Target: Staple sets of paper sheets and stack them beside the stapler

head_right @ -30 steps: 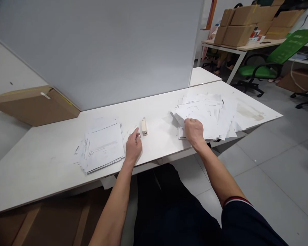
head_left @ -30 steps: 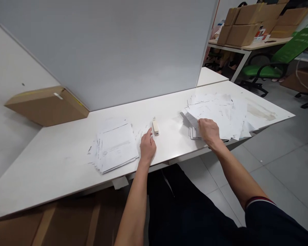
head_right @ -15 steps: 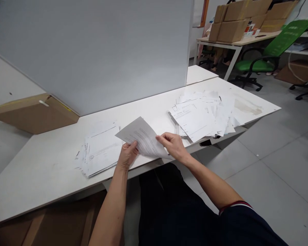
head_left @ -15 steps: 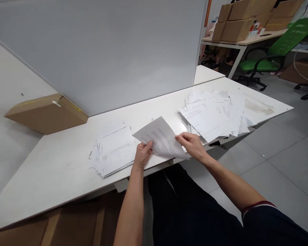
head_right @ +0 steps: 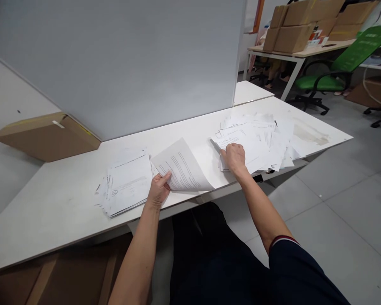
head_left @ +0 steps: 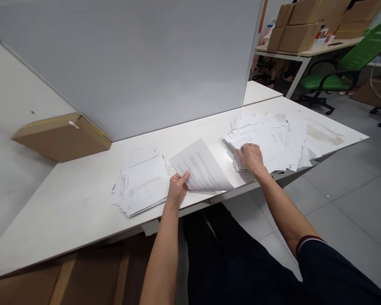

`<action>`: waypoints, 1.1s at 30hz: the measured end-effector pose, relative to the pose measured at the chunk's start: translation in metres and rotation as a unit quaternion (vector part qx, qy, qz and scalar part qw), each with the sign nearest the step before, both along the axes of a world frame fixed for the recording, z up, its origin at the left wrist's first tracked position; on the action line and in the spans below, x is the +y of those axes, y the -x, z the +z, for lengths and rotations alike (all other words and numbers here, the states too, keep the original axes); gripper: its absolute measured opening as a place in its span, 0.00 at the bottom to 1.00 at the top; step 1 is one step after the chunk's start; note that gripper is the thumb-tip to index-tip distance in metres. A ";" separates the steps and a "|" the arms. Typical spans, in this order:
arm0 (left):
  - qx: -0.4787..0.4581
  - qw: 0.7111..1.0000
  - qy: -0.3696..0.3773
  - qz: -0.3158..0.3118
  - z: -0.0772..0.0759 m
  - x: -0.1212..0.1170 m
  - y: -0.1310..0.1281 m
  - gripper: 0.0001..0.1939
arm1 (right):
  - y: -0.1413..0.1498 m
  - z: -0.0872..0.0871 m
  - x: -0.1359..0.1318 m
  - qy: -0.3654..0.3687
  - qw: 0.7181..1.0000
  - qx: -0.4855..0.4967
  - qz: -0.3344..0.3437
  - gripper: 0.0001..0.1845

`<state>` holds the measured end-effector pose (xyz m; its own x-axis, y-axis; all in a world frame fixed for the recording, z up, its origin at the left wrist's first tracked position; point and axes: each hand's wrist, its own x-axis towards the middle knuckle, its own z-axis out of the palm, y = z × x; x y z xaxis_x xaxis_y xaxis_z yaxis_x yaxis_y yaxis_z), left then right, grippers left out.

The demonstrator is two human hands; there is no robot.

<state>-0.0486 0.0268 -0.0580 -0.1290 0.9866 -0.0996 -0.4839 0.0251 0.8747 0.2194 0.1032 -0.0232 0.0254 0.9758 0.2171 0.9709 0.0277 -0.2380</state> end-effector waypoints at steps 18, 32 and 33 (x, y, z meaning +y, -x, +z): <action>-0.041 0.999 0.002 0.031 0.001 0.002 -0.003 0.21 | 0.028 0.088 -0.058 -0.236 0.934 0.251 0.091 0.17; -0.017 1.000 -0.013 -0.009 0.006 0.000 -0.006 0.22 | 0.095 0.030 -0.031 -0.065 0.990 0.024 0.127 0.22; -0.014 1.000 -0.017 -0.008 0.006 0.000 -0.006 0.22 | 0.094 0.028 -0.030 -0.074 0.988 0.048 0.128 0.21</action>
